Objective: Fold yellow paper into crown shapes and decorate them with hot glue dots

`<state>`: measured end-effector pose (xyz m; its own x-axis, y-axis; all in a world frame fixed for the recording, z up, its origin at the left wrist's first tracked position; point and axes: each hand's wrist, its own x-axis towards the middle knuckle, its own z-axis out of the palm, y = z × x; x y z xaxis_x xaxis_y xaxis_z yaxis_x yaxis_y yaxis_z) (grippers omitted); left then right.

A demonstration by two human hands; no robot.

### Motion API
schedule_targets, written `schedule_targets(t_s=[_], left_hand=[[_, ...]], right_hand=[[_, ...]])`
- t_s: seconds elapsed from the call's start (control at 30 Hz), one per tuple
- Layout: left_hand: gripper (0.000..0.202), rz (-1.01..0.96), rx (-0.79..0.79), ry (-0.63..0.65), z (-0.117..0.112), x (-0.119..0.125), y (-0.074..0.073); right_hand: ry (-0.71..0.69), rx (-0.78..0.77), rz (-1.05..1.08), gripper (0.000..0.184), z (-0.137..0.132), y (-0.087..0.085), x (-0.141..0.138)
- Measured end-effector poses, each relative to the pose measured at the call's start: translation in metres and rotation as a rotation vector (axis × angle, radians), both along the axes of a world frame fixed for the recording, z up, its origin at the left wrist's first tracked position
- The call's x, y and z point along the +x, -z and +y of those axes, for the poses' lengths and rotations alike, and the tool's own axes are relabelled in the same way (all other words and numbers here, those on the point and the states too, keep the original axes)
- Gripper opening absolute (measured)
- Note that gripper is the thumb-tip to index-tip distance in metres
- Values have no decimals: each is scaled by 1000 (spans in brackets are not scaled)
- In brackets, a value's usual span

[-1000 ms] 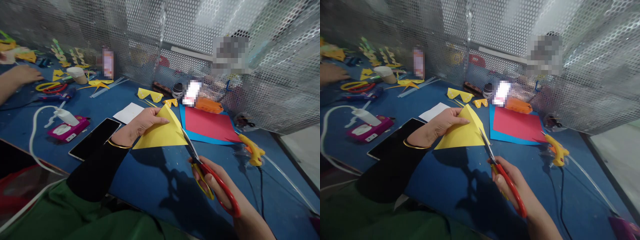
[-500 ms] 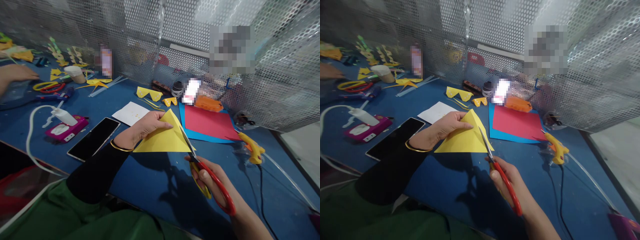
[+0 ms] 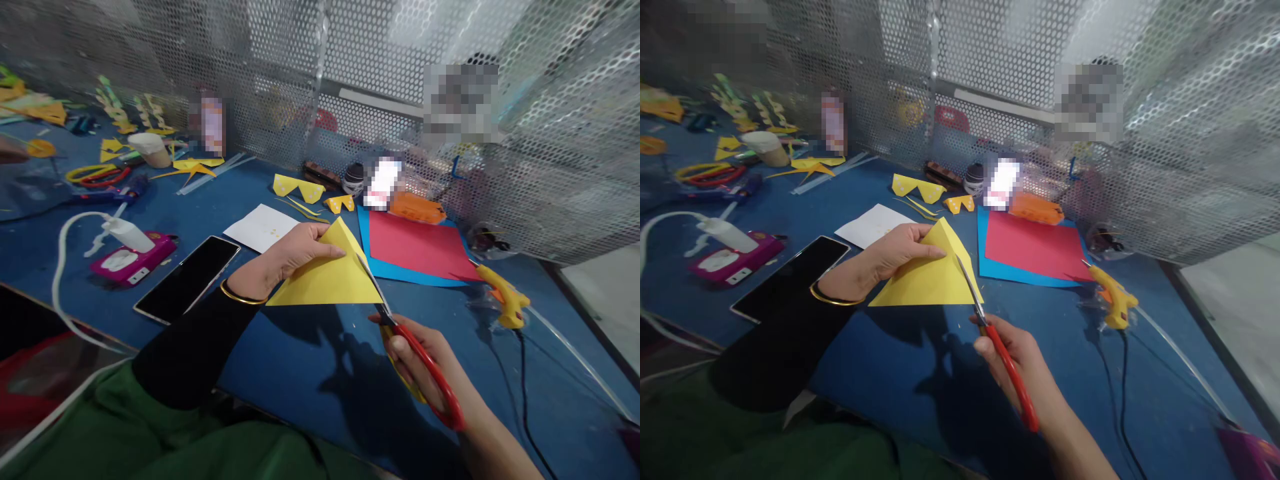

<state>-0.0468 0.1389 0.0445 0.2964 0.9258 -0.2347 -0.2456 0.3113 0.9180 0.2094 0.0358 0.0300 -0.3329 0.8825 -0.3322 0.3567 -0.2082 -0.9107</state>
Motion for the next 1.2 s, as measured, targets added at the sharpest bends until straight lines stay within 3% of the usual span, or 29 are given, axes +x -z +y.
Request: schedule_targets(t_s=[0.3, 0.57, 0.83, 1.2], left_hand=[[33, 10, -5, -7, 0, 0, 0], [33, 1, 5, 6, 0, -1, 0], [33, 12, 5, 5, -2, 0, -1], [31, 35, -17, 71, -5, 7, 2]], right_hand=[[28, 108, -89, 71, 1, -1, -2], [-149, 259, -43, 65, 9, 17, 12], [-153, 193, -87, 67, 8, 8, 11], [-172, 268, -100, 51, 9, -2, 3]])
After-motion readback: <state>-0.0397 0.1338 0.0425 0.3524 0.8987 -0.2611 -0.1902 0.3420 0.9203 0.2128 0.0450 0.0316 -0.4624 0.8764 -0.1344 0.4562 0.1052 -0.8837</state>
